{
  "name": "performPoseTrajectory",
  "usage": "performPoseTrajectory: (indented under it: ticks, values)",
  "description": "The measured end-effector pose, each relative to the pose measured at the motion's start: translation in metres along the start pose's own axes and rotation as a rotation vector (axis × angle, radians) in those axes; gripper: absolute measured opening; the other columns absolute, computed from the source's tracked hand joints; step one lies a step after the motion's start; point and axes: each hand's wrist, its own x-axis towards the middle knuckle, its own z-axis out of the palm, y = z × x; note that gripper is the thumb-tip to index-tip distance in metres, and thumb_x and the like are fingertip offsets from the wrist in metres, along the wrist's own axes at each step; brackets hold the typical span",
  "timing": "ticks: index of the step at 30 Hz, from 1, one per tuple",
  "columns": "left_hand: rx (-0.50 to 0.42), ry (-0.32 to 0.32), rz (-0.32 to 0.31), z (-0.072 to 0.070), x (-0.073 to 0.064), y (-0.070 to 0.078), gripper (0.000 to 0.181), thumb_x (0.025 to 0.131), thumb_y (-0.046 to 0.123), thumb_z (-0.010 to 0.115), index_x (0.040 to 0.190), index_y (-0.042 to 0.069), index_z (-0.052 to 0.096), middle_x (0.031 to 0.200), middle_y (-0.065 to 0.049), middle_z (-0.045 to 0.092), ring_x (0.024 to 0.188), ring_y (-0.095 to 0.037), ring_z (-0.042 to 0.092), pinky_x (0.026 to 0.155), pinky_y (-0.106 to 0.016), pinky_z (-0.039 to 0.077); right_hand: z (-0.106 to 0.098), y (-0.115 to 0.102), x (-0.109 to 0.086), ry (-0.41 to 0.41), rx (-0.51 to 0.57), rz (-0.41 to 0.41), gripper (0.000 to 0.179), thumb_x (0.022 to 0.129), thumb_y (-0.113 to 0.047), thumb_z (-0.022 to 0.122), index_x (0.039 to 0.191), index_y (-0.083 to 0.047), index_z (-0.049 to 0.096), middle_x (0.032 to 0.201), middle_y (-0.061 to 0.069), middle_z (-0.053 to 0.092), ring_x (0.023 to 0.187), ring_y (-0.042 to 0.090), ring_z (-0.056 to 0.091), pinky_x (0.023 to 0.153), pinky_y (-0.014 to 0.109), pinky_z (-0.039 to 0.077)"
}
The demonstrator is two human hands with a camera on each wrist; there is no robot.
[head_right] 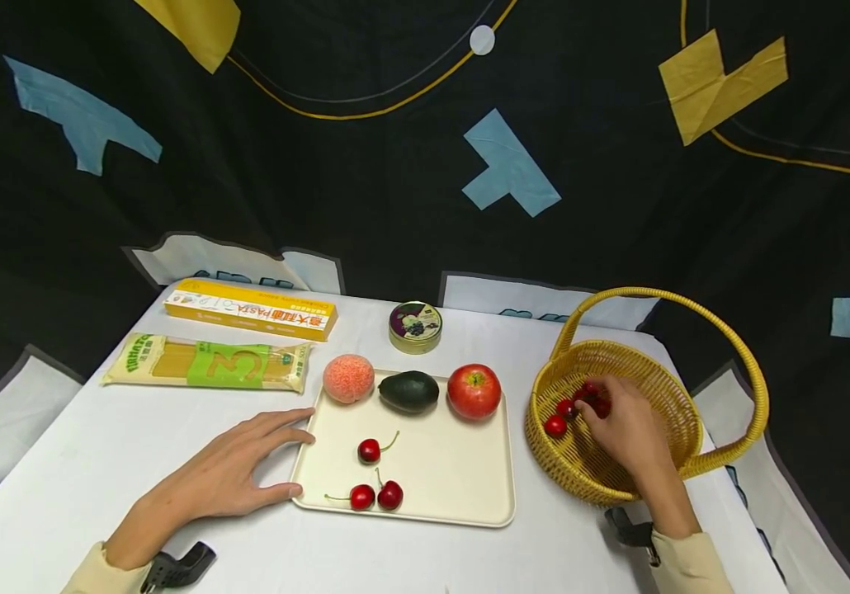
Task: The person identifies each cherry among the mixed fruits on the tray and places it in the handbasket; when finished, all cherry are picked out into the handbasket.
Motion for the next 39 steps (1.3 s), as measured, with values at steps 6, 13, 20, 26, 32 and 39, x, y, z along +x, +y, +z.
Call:
performPoseTrajectory:
  ticks: [6, 13, 20, 26, 32, 39]
  values:
    - [0.007, 0.001, 0.001, 0.0, 0.0, 0.0, 0.059, 0.09, 0.066, 0.078, 0.136, 0.03, 0.07, 0.166, 0.003, 0.048, 0.151, -0.026, 0.048, 0.121, -0.057, 0.043, -0.003, -0.031, 0.0, 0.015, 0.015, -0.026, 0.046, 0.094, -0.015, 0.084, 0.135, 0.0, 0.066, 0.128, 0.027, 0.068, 0.116, 0.048, 0.065, 0.095, 0.069, 0.056]
    - [0.019, -0.004, -0.006, 0.0, 0.001, 0.0, 0.059, 0.09, 0.066, 0.078, 0.136, 0.031, 0.07, 0.167, 0.003, 0.047, 0.151, -0.026, 0.047, 0.122, -0.057, 0.042, 0.002, -0.062, 0.006, -0.001, 0.059, -0.082, 0.044, 0.095, -0.015, 0.084, 0.134, -0.004, 0.068, 0.128, 0.023, 0.068, 0.116, 0.044, 0.065, 0.096, 0.066, 0.057]
    - [0.02, 0.0, 0.002, -0.001, 0.001, -0.001, 0.059, 0.089, 0.065, 0.079, 0.135, 0.03, 0.07, 0.166, 0.003, 0.048, 0.151, -0.026, 0.048, 0.121, -0.057, 0.043, 0.019, -0.081, 0.009, 0.008, 0.082, -0.132, 0.043, 0.094, -0.015, 0.084, 0.134, -0.006, 0.069, 0.117, 0.015, 0.07, 0.099, 0.032, 0.066, 0.082, 0.05, 0.061]
    - [0.021, -0.009, -0.011, -0.001, 0.001, 0.0, 0.059, 0.089, 0.065, 0.08, 0.136, 0.031, 0.07, 0.166, 0.004, 0.049, 0.151, -0.026, 0.048, 0.122, -0.057, 0.042, 0.031, -0.098, 0.009, 0.023, 0.112, -0.162, 0.044, 0.092, -0.014, 0.086, 0.132, -0.008, 0.071, 0.12, 0.014, 0.071, 0.105, 0.032, 0.069, 0.085, 0.052, 0.063]
    - [0.018, -0.002, -0.009, -0.001, 0.001, 0.0, 0.058, 0.088, 0.063, 0.081, 0.135, 0.03, 0.07, 0.166, 0.003, 0.048, 0.15, -0.027, 0.048, 0.122, -0.058, 0.042, 0.042, -0.113, 0.01, 0.026, 0.166, -0.246, 0.041, 0.091, -0.013, 0.087, 0.128, -0.006, 0.071, 0.119, 0.012, 0.073, 0.108, 0.031, 0.071, 0.09, 0.052, 0.062]
    - [0.007, 0.005, -0.006, -0.001, 0.0, -0.001, 0.058, 0.088, 0.061, 0.082, 0.135, 0.03, 0.071, 0.166, 0.003, 0.049, 0.15, -0.027, 0.049, 0.121, -0.058, 0.042, 0.053, -0.128, 0.005, 0.02, 0.19, -0.278, 0.041, 0.089, -0.014, 0.09, 0.125, -0.007, 0.072, 0.116, 0.008, 0.074, 0.103, 0.026, 0.072, 0.089, 0.048, 0.063]
